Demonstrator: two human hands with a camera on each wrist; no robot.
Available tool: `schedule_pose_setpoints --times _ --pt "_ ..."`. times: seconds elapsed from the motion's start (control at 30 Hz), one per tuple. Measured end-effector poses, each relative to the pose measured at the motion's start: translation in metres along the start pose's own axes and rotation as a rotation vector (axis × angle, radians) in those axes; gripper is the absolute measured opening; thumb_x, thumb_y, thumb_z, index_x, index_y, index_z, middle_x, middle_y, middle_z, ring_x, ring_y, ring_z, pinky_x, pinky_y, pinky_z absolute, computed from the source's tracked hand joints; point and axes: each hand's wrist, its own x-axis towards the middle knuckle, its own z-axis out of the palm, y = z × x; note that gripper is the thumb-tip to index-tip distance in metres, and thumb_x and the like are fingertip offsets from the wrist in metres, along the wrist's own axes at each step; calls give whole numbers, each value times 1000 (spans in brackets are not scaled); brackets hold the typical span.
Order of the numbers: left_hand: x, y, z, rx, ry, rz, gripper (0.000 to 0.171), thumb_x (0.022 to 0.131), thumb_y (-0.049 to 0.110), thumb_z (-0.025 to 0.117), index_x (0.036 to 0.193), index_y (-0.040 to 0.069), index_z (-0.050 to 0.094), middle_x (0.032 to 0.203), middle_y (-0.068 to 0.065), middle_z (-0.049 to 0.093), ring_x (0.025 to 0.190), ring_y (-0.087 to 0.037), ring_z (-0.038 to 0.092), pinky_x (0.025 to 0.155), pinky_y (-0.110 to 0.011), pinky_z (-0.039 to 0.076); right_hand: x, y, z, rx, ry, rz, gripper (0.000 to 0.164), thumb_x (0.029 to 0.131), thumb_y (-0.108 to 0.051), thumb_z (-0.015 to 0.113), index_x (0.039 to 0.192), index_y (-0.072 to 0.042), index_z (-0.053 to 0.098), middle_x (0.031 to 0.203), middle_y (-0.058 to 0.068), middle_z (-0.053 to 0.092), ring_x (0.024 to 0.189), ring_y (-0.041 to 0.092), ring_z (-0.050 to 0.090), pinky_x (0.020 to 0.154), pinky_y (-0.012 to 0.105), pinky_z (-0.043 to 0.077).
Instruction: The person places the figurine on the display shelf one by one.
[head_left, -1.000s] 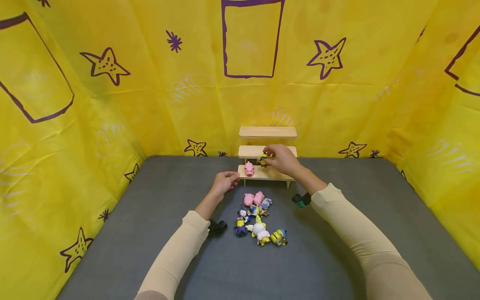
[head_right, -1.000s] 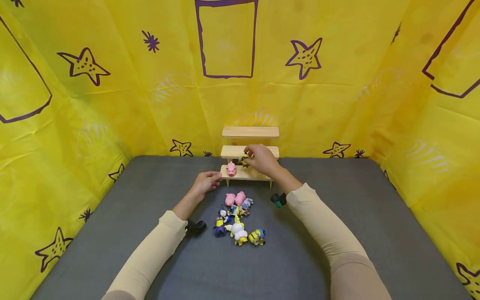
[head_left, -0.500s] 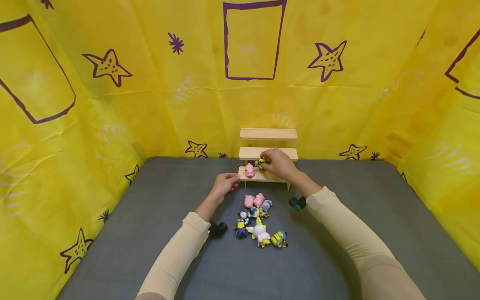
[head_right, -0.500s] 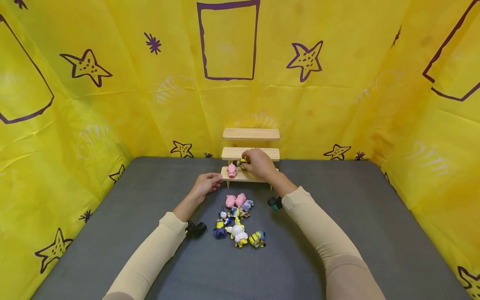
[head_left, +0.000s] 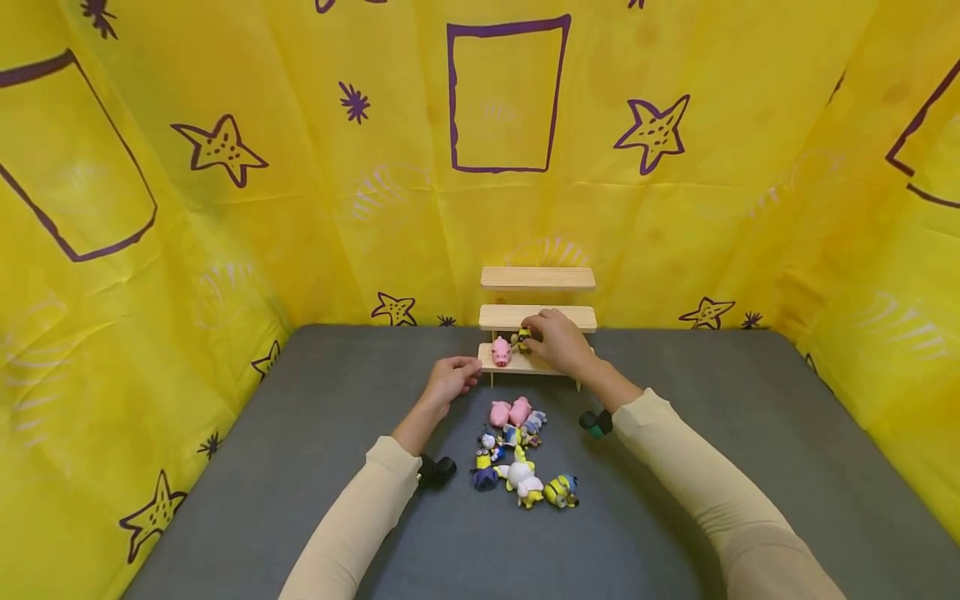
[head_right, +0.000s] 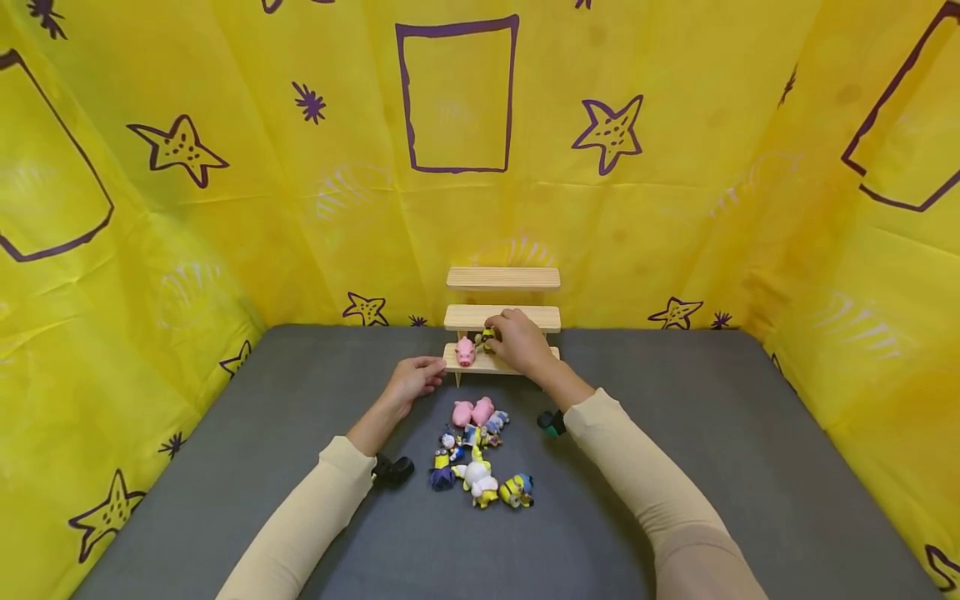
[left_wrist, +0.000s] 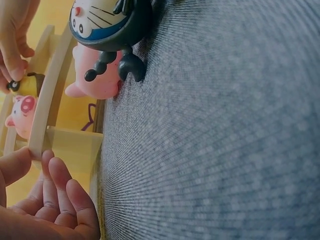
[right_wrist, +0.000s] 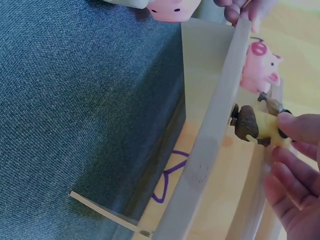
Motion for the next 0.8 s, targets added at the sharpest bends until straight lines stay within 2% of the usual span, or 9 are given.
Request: schedule_pose_setpoints --times 0.23,0.63,0.8 --pt "1 0 0 4 8 26 30 95 22 63 117 2 68 101 -12 71 76 -11 62 68 -24 49 2 2 0 23 5 23 26 84 -11 75 107 -1 69 90 13 67 89 28 58 83 42 48" --pt "0 -1 -1 5 -5 21 30 96 23 62 118 3 68 101 -11 71 76 -11 61 69 -24 49 -2 1 -1 45 -3 14 25 82 -12 78 104 -3 70 88 12 66 87 27 57 79 41 47" --pt "2 -2 0 14 -7 8 30 96 24 63 117 4 68 103 -11 71 78 -13 61 68 -23 48 -5 3 -4 51 -5 15 28 82 -14 78 106 -3 69 92 13 68 91 29 59 83 43 48"
